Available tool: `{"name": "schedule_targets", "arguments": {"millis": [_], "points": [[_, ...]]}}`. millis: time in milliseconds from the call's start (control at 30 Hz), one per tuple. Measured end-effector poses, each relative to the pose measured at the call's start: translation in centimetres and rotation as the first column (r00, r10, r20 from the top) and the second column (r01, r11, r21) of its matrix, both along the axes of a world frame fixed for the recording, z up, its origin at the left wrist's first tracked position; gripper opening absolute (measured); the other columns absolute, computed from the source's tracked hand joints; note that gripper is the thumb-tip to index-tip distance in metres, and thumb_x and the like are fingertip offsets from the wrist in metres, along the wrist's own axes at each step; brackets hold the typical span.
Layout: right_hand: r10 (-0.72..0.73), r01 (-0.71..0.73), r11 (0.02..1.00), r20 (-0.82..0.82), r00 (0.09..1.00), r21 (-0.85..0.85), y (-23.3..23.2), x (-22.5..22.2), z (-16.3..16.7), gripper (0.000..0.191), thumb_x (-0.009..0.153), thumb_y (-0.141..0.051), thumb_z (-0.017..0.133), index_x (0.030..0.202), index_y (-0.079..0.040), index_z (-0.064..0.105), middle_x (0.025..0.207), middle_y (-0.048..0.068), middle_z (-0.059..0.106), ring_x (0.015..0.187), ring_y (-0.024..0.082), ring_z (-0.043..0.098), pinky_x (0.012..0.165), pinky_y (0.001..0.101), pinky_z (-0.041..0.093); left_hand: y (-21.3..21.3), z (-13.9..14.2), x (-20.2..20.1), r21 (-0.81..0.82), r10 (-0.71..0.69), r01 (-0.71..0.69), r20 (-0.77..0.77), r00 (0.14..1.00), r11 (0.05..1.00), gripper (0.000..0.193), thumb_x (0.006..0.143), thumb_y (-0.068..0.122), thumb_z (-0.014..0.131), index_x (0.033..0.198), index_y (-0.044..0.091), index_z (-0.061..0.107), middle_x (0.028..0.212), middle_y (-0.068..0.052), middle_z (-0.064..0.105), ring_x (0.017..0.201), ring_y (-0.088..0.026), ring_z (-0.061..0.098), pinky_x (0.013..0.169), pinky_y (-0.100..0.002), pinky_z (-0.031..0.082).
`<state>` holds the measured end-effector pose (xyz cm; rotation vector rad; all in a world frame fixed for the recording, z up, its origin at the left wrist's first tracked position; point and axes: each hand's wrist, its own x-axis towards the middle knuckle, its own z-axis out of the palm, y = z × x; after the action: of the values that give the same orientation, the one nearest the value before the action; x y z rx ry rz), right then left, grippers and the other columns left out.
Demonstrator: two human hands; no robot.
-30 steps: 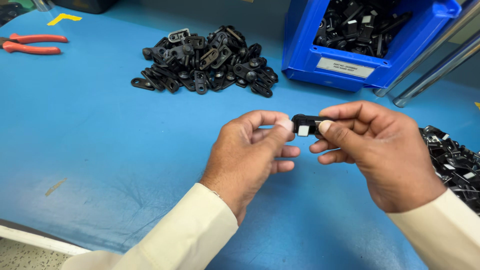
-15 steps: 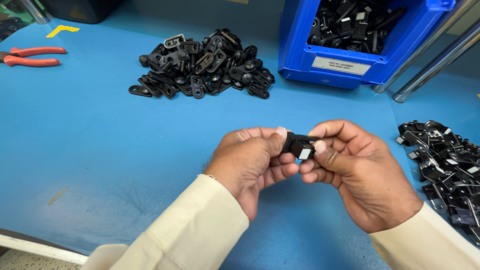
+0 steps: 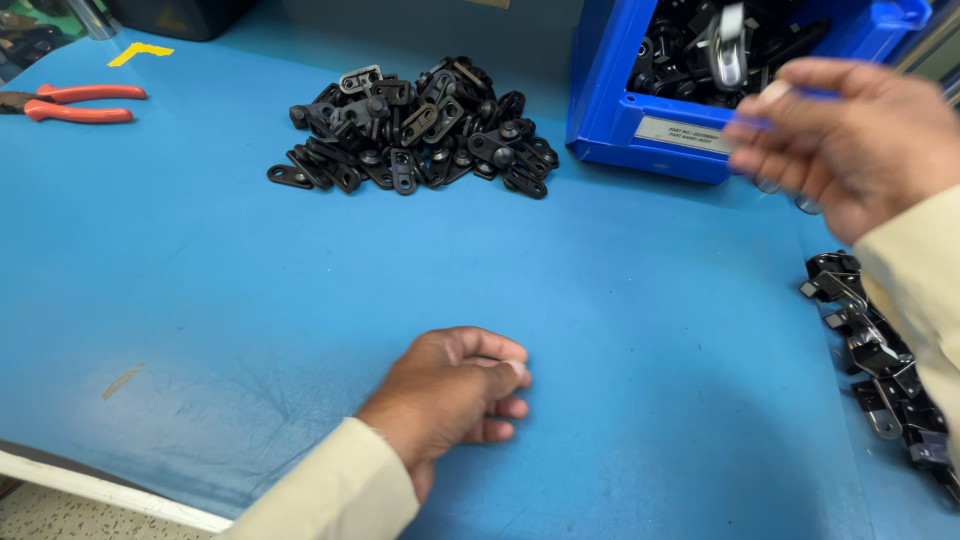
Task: The person picks black plastic bracket parts from a pile on the workbench, fits a small white insert piece into each bracket by hand, presses the pieces together, and sets the assembled parts aside, repeating the cycle for multiple parts.
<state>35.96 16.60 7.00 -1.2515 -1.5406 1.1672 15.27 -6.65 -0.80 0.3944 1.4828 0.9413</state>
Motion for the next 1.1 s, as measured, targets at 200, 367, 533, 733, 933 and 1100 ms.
{"name": "schedule_targets", "arguments": {"millis": [200,367,533,733,933,1100], "points": [[0.023,-0.02,0.999,0.072,0.997,-0.04,-4.8,1.1,-6.3,0.024,0.095,-0.001,0.066,0.118,0.006,0.064,0.108,0.018,0.072,0.084,0.025,0.071,0.072,0.0408,0.061,0.9,0.4,-6.0,0.224,0.245,-0.189,-0.252,0.936,0.956,0.012,0.085,0.005,0.071,0.096,0.005,0.07,0.083,-0.005,0.07,0.072,-0.016,0.068,0.061,-0.031,0.057],[-0.023,0.029,0.99,0.042,0.999,-0.139,-9.5,2.2,-11.4,0.061,0.087,-0.001,0.069,0.142,0.003,0.046,0.12,0.018,0.069,0.096,0.025,0.072,0.083,0.0353,0.062,4.9,3.0,-12.6,0.46,0.316,0.011,-0.627,0.712,0.888,0.015,0.085,-0.002,0.068,0.098,0.006,0.071,0.086,-0.004,0.072,0.072,-0.013,0.067,0.06,-0.029,0.055],[-0.163,0.138,0.968,-0.103,0.981,-0.21,-5.1,1.5,-9.0,0.066,0.091,-0.002,0.067,0.148,0.007,0.036,0.122,0.02,0.064,0.096,0.026,0.074,0.082,0.0323,0.065,9.2,3.1,-12.6,0.432,0.263,0.081,-0.676,0.688,0.898,0.017,0.087,0.0,0.07,0.102,0.006,0.072,0.089,-0.003,0.074,0.078,-0.013,0.07,0.065,-0.03,0.058],[-0.095,0.022,0.961,0.256,0.962,0.274,-4.2,0.3,-5.8,0.058,0.093,-0.004,0.066,0.148,0.001,0.048,0.13,0.019,0.066,0.095,0.028,0.075,0.079,0.0358,0.063,9.6,0.9,-13.8,0.286,0.212,0.21,-0.924,0.317,0.935,0.033,0.084,0.007,0.078,0.116,0.009,0.071,0.109,-0.008,0.073,0.097,-0.019,0.07,0.088,-0.034,0.056],[-0.257,-0.299,0.774,0.709,0.657,0.558,0.8,0.6,-3.5,0.077,0.092,-0.02,0.081,0.155,0.001,0.042,0.142,0.029,0.056,0.127,0.042,0.055,0.107,0.045,0.043,9.6,-1.2,-15.6,0.096,0.06,0.245,-0.987,0.151,0.965,0.077,0.079,0.018,0.09,0.143,0.006,0.047,0.125,-0.019,0.062,0.114,-0.034,0.061,0.101,-0.044,0.049],[-0.308,-0.273,0.754,0.688,0.657,0.598,0.5,0.0,-5.2,0.076,0.085,-0.017,0.08,0.151,-0.001,0.046,0.148,0.022,0.054,0.131,0.042,0.052,0.105,0.049,0.042,9.1,-1.5,-13.8,0.158,0.134,0.166,-0.98,0.149,0.973,0.067,0.081,0.019,0.086,0.14,0.015,0.053,0.131,-0.012,0.061,0.118,-0.03,0.061,0.1,-0.045,0.051]]}}
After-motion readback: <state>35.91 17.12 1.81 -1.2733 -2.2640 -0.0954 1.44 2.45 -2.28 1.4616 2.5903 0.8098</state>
